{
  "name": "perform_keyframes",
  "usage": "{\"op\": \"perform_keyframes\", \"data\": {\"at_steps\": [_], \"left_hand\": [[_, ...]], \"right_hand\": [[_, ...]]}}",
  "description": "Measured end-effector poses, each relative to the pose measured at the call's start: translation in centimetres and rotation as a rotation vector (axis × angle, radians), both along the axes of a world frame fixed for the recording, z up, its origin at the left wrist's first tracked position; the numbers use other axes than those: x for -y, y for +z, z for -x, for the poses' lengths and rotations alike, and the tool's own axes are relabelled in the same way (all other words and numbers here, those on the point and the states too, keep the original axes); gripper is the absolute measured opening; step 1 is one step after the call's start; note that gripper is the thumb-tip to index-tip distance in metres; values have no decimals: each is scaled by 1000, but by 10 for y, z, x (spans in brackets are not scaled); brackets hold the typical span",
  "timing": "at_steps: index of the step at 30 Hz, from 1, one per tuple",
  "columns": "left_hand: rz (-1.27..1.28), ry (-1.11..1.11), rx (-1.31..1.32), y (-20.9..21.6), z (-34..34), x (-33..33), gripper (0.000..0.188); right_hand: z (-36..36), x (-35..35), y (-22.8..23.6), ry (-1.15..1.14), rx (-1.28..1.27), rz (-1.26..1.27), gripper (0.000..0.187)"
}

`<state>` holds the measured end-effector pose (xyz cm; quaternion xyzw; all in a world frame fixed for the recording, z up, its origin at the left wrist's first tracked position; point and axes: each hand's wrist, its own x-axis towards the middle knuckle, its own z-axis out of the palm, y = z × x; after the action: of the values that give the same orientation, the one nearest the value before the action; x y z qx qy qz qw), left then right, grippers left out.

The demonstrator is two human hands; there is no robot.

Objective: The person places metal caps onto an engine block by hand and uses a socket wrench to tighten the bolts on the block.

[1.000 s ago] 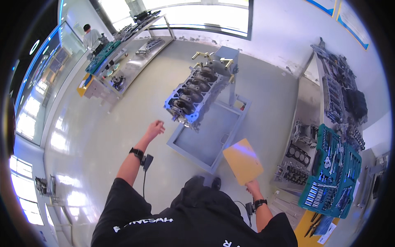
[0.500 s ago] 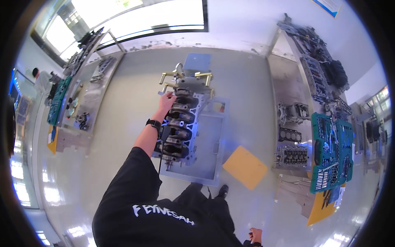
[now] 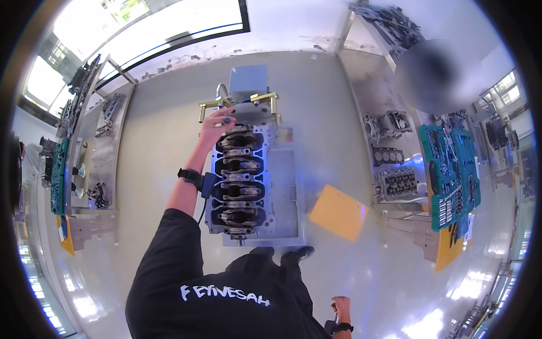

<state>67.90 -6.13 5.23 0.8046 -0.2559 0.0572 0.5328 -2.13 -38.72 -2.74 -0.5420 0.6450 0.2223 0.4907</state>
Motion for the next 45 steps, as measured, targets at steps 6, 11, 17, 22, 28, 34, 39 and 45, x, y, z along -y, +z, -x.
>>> {"op": "perform_keyframes", "data": {"at_steps": [6, 11, 17, 22, 28, 34, 39, 45], "left_hand": [[-315, -42, -3, -51, 8, 36, 25], [-282, 34, 16, -65, 1, 33, 21], [-20, 60, 35, -9, 14, 44, 20], [270, -255, -162, 62, 39, 95, 18], [147, -445, -679, 34, 182, 156, 18], [85, -634, -1169, -1, 361, 215, 21], [-126, -1010, -1158, 24, 481, 298, 23], [-118, -1079, -1473, 31, 594, 390, 21]], "right_hand": [[-17, -13, -19, 66, -2, 21, 14], [-19, -27, -8, 46, 56, 116, 14], [11, -55, -15, 24, -27, 74, 13], [40, -57, -34, 55, -51, 11, 15], [0, -17, -29, 81, 267, 83, 18], [-79, 17, 94, 92, 667, 143, 28], [-36, 34, 118, 73, 822, 170, 24], [69, 65, 102, -240, 938, 309, 21]]}}
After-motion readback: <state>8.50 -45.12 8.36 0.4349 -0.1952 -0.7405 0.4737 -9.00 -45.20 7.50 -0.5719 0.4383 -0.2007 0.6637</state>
